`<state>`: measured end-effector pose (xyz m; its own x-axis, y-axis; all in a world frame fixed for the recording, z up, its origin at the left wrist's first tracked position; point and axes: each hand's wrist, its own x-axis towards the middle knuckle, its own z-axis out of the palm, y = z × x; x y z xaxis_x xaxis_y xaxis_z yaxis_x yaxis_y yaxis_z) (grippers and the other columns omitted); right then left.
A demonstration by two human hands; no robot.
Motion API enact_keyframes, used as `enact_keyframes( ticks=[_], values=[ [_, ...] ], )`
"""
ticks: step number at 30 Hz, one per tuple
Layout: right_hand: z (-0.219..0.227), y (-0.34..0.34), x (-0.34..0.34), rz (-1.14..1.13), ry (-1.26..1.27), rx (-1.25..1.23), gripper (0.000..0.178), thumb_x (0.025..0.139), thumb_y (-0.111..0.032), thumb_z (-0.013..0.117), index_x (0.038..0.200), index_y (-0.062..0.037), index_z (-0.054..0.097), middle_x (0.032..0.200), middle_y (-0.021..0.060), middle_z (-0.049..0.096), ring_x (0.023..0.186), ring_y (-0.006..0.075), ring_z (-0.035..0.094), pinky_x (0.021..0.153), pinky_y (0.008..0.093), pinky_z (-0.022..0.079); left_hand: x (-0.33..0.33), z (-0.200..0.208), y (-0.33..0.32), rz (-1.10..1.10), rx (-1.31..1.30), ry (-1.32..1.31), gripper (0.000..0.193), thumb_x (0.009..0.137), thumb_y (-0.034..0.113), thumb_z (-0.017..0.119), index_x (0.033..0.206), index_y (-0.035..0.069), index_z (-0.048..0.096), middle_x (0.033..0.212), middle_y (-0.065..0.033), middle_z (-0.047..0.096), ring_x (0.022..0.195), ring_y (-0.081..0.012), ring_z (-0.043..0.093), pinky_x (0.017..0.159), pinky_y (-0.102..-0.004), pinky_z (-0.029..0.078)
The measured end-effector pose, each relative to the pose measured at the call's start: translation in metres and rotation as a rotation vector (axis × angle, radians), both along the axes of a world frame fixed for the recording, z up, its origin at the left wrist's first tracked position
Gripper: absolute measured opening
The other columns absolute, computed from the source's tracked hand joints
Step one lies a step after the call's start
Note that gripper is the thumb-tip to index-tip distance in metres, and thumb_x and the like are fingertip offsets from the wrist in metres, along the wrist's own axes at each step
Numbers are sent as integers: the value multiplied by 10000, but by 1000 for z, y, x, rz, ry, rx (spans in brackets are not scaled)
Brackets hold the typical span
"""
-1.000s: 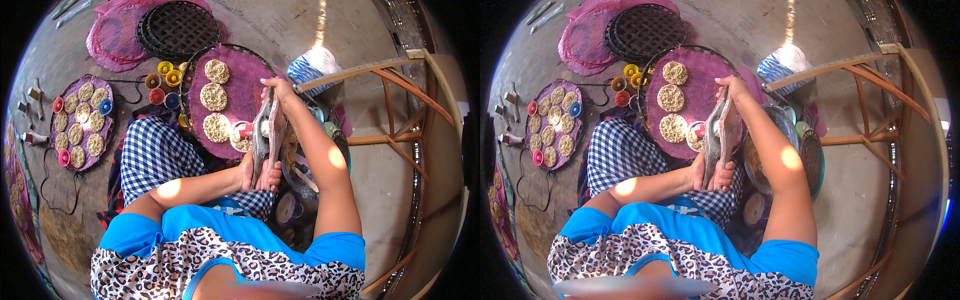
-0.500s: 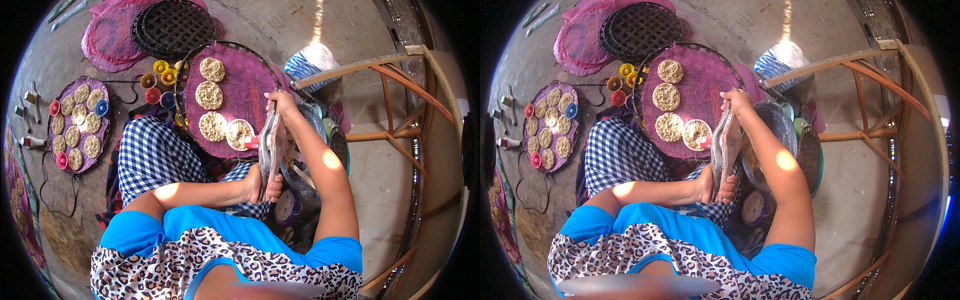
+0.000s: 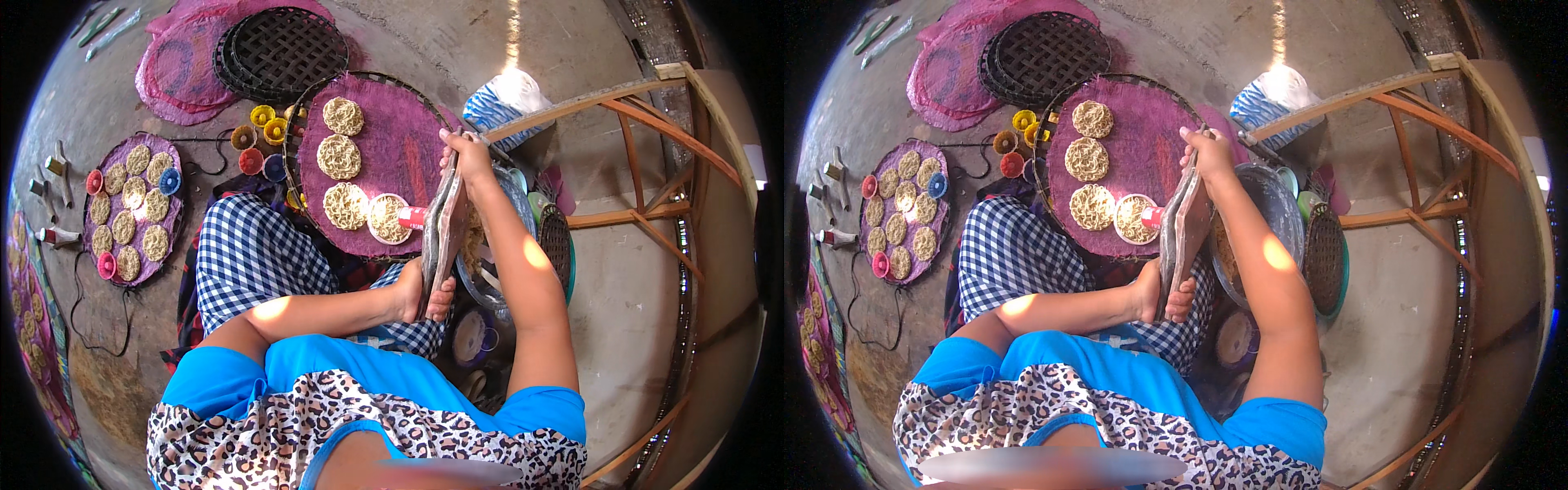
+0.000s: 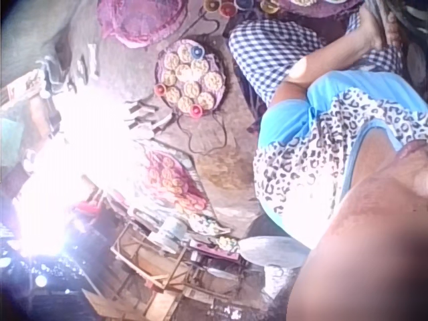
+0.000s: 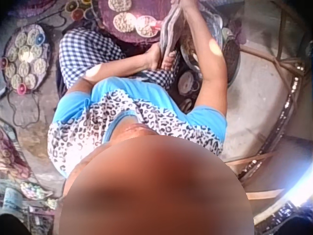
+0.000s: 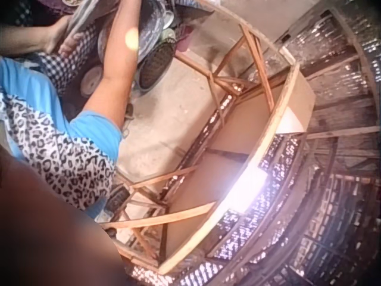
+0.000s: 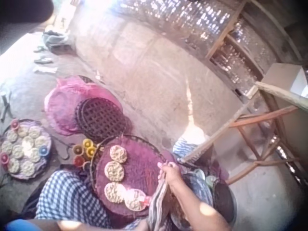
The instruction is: The person scoops a dough-like mixture from a metal bowl, places it into a small plastic cup, and uses a wooden press to extrude the mixture into a circular pattern onto a tray. The person repeats this process to create multiple round cakes on the tray.
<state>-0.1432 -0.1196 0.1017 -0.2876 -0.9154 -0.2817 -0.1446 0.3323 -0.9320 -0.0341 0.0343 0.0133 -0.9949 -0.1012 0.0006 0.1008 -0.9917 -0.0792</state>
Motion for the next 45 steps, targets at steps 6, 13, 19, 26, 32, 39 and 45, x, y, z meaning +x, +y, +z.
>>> enact_keyframes(
  ticks=[6, 13, 19, 26, 32, 39, 45],
  values=[
    [-11, 48, -17, 374, -612, 46, 723, 778, -717, 354, 1131, -98, 475, 842, 156, 594, 647, 249, 599, 562, 359, 531, 4, 0, -6, -12, 57, 473, 380, 842, 410, 356, 640, 97, 431, 467, -3, 354, 401, -149, 358, 458, -297, 319],
    [-100, 94, -3, 208, -810, -26, 604, 910, -533, 325, 1286, -64, 381, 894, 69, 597, 441, 37, 428, 347, 166, 300, 32, -9, -37, 82, 36, 751, 370, 913, 340, 323, 646, 114, 443, 444, 14, 419, 382, -115, 402, 441, -293, 344],
    [-95, 104, 7, 395, 882, -592, 484, 861, -135, 510, 1325, -89, 385, 1069, 126, 602, 552, 205, 562, 521, 288, 477, 119, -40, -91, 411, -255, 548, 392, 905, 392, 330, 645, 118, 437, 416, 33, 382, 314, -95, 353, 347, -264, 285],
    [-86, 140, 21, 445, 1297, -551, 566, 811, -533, 510, 1127, -72, 601, 1366, 166, 368, 1230, 378, 345, 979, 441, 289, 223, -89, -122, 894, -463, 92, 435, 954, 364, 229, 649, 100, 394, 443, 10, 372, 352, -114, 361, 393, -280, 346],
    [-96, 153, 29, 417, 1175, -477, 770, 750, -734, 358, 1177, -131, 575, 1417, 157, 282, 1298, 406, 208, 991, 610, 134, 231, -112, -127, 901, -305, 182, 361, 950, 303, 259, 701, 80, 394, 512, -10, 398, 424, -125, 397, 473, -285, 367],
    [-106, 150, 19, 395, 1084, -427, 815, 744, -764, 284, 1244, -164, 518, 1439, 157, 230, 1328, 398, 145, 973, 660, 88, 228, -111, -127, 852, -371, 140, 345, 933, 294, 269, 698, 77, 398, 505, -9, 395, 414, -129, 397, 469, -291, 371],
    [-113, 155, 11, 226, 1188, -191, 850, 787, -732, 226, 1307, -88, 421, 1439, 170, 206, 1332, 392, 131, 965, 673, 105, 228, -111, -127, 877, -346, 124, 330, 923, 289, 281, 696, 79, 397, 503, -12, 388, 415, -132, 396, 474, -304, 377]
  ],
)
